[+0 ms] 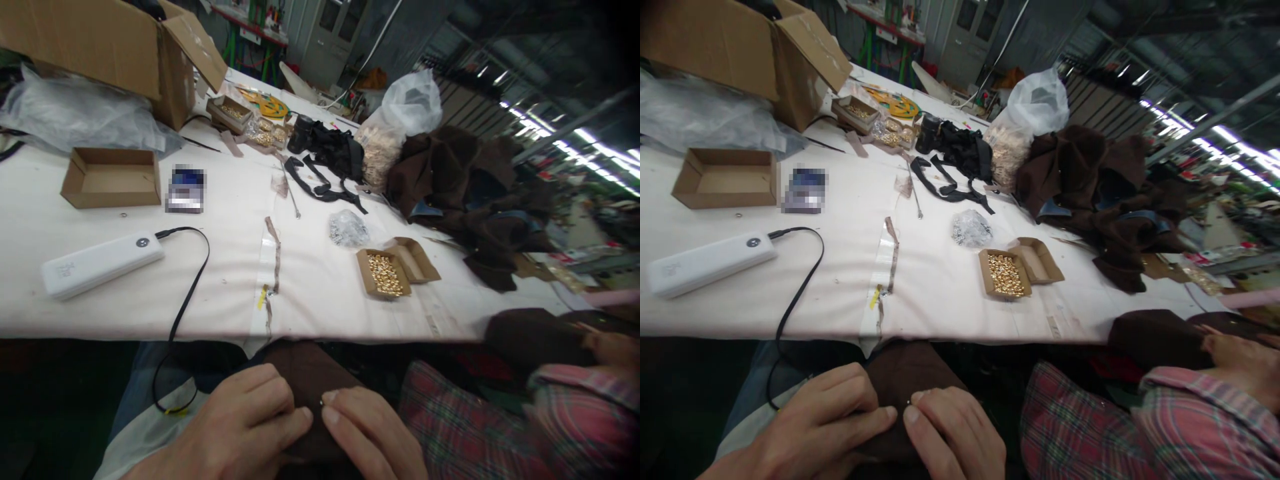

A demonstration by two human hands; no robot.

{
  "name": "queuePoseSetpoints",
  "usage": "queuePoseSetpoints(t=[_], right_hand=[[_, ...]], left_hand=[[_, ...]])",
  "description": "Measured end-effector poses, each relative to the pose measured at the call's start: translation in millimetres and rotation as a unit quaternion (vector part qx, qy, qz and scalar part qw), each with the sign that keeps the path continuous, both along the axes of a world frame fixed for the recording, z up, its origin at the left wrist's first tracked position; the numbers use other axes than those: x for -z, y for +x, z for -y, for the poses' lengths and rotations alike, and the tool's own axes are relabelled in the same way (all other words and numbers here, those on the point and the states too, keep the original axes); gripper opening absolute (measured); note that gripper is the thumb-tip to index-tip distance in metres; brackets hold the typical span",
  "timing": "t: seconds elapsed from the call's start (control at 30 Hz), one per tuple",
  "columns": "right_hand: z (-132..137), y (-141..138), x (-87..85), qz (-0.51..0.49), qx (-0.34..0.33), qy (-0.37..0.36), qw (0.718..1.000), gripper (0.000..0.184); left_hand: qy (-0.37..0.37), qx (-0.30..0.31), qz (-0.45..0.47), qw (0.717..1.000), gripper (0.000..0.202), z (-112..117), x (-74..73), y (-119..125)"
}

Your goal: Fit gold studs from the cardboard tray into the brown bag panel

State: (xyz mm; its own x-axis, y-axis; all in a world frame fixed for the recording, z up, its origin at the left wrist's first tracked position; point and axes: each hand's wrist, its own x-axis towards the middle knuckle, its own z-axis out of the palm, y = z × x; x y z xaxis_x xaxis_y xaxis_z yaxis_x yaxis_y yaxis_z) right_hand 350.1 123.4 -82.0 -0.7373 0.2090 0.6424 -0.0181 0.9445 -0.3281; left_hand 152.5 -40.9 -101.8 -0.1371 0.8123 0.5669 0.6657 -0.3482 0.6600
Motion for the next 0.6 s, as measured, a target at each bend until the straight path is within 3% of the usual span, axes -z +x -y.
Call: queuePoseSetpoints(t=[0.1, 0.2, 0.33, 0.4, 0.5, 0.6], right_hand=[[-12, -5, 3.6, 0.032, 0.029, -0.017, 0.999, 0.029], [-42, -15, 6.2, 0.055, 0.035, -0.003, 0.998, 0.026], [-91, -37, 27.5, 0.029, 0.053, 0.059, 0.996, 0.024], [-109, -50, 46.7, -0.023, 0.052, 0.072, 0.996, 0.025], [-123, -68, 73.6, -0.087, 0.044, 0.042, 0.994, 0.023], [-127, -76, 77.2, -0.083, 0.051, 0.037, 0.995, 0.020]], left_hand=[[-0.018, -0.022, 0.023, 0.999, 0.019, -14, 1.2, 0], [-0.081, -0.032, 0.076, 0.993, 0.031, -34, 12.3, 2], [-0.152, -0.065, 0.093, 0.982, 0.042, -67, 16.5, -11], [-0.199, -0.052, 0.087, 0.975, 0.040, -83, 5.5, -29], [-0.286, 0.041, 0.079, 0.954, 0.034, -107, -19.4, -65], [-0.358, 0.070, 0.049, 0.930, 0.053, -143, -40.4, -97]])
